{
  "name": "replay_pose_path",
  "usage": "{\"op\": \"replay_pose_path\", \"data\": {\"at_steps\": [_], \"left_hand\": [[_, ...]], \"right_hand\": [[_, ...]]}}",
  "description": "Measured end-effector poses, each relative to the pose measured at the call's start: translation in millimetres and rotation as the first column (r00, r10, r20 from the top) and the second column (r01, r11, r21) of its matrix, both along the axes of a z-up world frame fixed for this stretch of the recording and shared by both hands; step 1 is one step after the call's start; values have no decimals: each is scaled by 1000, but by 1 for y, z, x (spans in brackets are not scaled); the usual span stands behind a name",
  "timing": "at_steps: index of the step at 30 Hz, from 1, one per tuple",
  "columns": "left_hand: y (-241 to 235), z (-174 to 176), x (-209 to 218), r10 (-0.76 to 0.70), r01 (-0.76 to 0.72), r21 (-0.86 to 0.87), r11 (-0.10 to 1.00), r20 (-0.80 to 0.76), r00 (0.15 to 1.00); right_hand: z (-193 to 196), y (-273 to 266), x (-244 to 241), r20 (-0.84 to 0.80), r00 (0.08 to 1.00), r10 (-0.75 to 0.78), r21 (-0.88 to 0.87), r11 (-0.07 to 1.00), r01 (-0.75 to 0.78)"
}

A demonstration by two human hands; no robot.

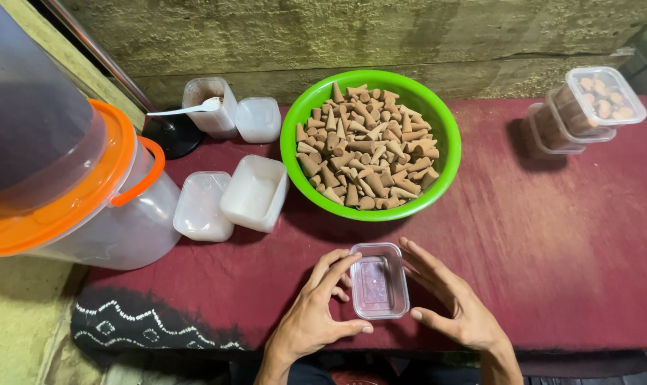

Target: Packing small cone-shaped snacks from a large bowl into small plastic containers.

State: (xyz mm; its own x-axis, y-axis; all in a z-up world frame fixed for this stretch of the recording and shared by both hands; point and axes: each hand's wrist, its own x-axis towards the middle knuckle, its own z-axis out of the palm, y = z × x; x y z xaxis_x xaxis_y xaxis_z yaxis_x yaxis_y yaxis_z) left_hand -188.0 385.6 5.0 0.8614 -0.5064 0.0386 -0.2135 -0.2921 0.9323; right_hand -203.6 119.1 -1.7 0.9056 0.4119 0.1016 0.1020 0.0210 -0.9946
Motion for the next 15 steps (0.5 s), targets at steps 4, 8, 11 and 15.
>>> {"op": "replay_pose_path", "data": {"at_steps": [4, 8, 11, 15], "left_hand": [[0, -2, 1, -1, 1, 10, 1000, -3, 1000], [10, 1, 9, 1, -3, 109, 994, 18, 1000], [17, 14, 24, 41, -62, 207, 976, 106, 994], [9, 38, 61, 149, -141, -51, 989, 405, 902]], "right_hand": [[3, 2, 0, -38, 999, 21, -18, 1000, -22], [7, -8, 6, -21, 993, -118, -89, 989, 116], [15, -16, 20, 37, 945, -325, -182, 928, 327], [32, -23, 56, 392, 820, -416, -217, 825, 522]]}}
